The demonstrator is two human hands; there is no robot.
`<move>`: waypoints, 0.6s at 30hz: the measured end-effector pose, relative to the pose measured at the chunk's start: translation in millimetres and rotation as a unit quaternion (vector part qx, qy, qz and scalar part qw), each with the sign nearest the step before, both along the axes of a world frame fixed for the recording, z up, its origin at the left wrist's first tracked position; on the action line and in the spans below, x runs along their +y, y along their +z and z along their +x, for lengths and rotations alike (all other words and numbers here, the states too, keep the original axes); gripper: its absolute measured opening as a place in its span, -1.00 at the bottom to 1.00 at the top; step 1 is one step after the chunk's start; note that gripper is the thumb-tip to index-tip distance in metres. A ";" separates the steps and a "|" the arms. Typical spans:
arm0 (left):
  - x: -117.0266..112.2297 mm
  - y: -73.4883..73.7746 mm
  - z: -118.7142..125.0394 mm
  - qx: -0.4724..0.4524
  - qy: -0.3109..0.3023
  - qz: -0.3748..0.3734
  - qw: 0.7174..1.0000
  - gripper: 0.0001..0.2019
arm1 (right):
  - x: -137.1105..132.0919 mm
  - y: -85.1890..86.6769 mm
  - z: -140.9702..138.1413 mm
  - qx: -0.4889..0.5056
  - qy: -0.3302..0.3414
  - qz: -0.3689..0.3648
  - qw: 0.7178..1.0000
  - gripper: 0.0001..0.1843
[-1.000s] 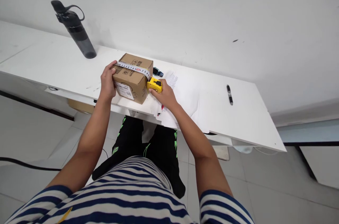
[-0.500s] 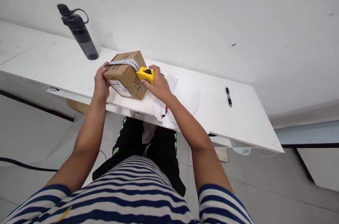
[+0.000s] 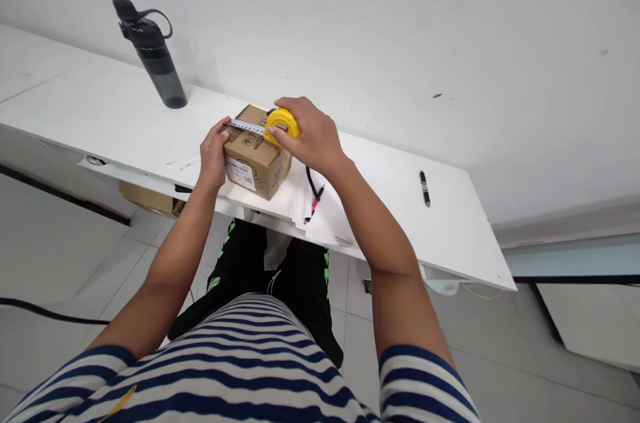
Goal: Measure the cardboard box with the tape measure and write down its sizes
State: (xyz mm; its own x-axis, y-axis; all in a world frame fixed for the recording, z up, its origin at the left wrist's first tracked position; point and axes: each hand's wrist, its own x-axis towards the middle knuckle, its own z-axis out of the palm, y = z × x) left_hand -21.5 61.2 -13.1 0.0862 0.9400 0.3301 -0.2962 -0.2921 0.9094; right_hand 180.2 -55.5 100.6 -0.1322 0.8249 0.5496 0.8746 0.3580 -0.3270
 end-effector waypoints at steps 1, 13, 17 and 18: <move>-3.6 1.6 2.3 0.002 -0.005 -0.001 1.000 -0.55 | 5.5 -1.4 -3.6 -0.018 0.008 -0.008 1.000 -0.43; -4.1 0.3 3.9 0.000 -0.049 0.012 0.999 -0.49 | 70.4 -14.2 -53.7 -0.063 0.035 -0.095 0.993 -0.35; -6.2 -1.9 -6.3 0.020 -0.048 0.002 0.999 -0.42 | 63.8 -2.0 -43.9 -0.046 0.048 -0.065 0.996 -0.30; -7.2 -2.4 -10.0 0.024 -0.048 0.000 0.999 -0.41 | 59.8 0.8 -37.0 -0.030 0.044 -0.045 0.998 -0.28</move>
